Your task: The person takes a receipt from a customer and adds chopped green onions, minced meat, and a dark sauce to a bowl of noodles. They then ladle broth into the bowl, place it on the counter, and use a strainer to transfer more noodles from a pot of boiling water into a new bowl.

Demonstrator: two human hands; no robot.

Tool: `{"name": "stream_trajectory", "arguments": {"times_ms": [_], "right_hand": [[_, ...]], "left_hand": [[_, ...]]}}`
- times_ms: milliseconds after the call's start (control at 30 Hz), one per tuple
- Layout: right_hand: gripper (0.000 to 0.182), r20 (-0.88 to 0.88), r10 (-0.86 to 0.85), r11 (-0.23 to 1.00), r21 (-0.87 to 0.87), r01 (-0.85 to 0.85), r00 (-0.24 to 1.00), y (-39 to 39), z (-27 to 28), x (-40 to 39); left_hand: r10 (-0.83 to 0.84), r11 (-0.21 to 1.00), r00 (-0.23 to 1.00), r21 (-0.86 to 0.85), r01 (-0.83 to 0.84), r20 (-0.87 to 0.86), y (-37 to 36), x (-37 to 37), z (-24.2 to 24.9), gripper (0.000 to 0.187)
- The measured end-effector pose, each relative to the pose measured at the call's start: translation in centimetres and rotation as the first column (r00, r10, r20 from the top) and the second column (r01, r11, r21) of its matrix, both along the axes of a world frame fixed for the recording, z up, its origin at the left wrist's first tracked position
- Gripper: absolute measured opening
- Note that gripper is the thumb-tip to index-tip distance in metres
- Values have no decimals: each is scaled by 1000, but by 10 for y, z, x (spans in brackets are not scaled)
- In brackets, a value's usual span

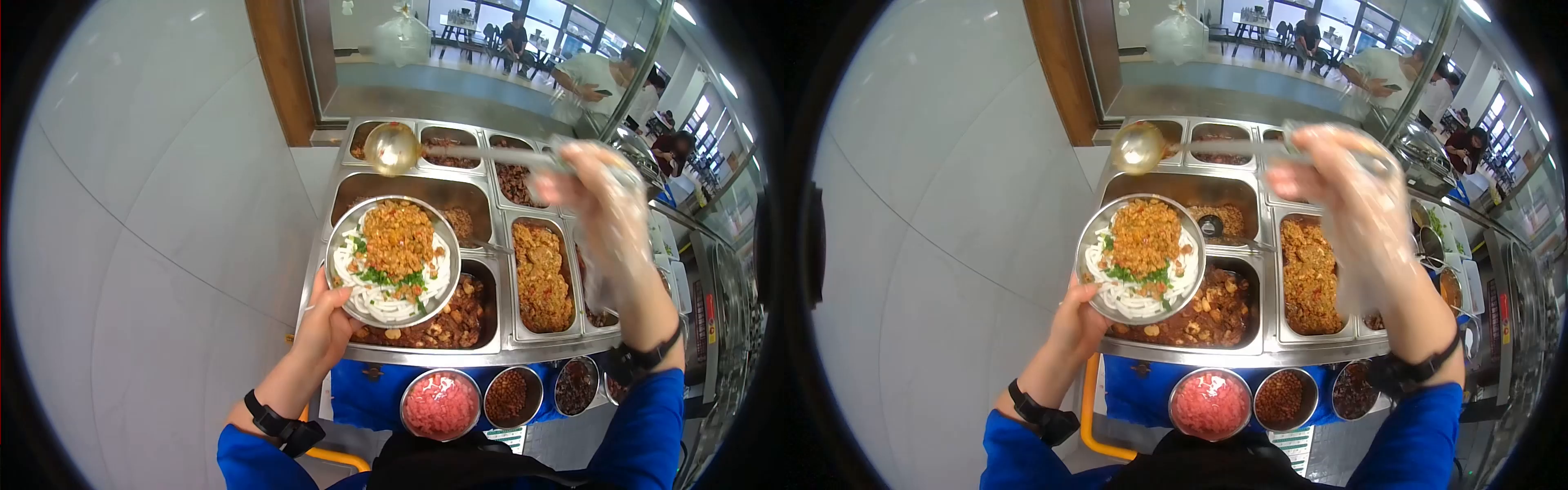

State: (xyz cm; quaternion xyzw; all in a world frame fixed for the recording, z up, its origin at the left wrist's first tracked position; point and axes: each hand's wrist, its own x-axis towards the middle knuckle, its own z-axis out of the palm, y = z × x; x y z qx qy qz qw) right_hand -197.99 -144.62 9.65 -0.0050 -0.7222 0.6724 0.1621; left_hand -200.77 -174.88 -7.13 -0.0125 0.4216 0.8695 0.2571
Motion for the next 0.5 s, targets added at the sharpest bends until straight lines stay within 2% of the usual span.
{"name": "stream_trajectory", "arguments": {"times_ms": [33, 100, 233, 300, 367, 433, 500], "right_hand": [[27, 102, -135, 991, 24, 133, 986, -3, -3, -24], [25, 85, -87, 992, -80, 94, 993, -9, -26, -73], [31, 353, -29, 926, -342, 158, 935, -10, -101, -178], [34, 392, 57, 871, -470, 146, 918, -16, -130, -200], [41, 318, 236, 858, -511, -43, 918, -13, -139, -196], [40, 284, 220, 922, -372, -104, 933, -23, -102, -154], [42, 286, 372, 921, -237, -311, 883, -10, -77, -115]], "left_hand": [[1, 1000, 1000, 1, -1, 1, -3, 2, 1, 64], [0, 1000, 1000, -2, 0, 3, -9, 8, 2, 66], [-27, 999, 999, 32, 26, 24, -20, 27, 3, 72], [-9, 999, 999, 33, 8, 45, -22, 40, 2, 75], [-22, 1000, 998, 20, 20, 66, -21, 54, 6, 76], [-30, 1000, 999, 10, 30, 40, -16, 70, 7, 77], [-45, 999, 999, 9, 45, 17, -5, 88, 8, 77]]}}
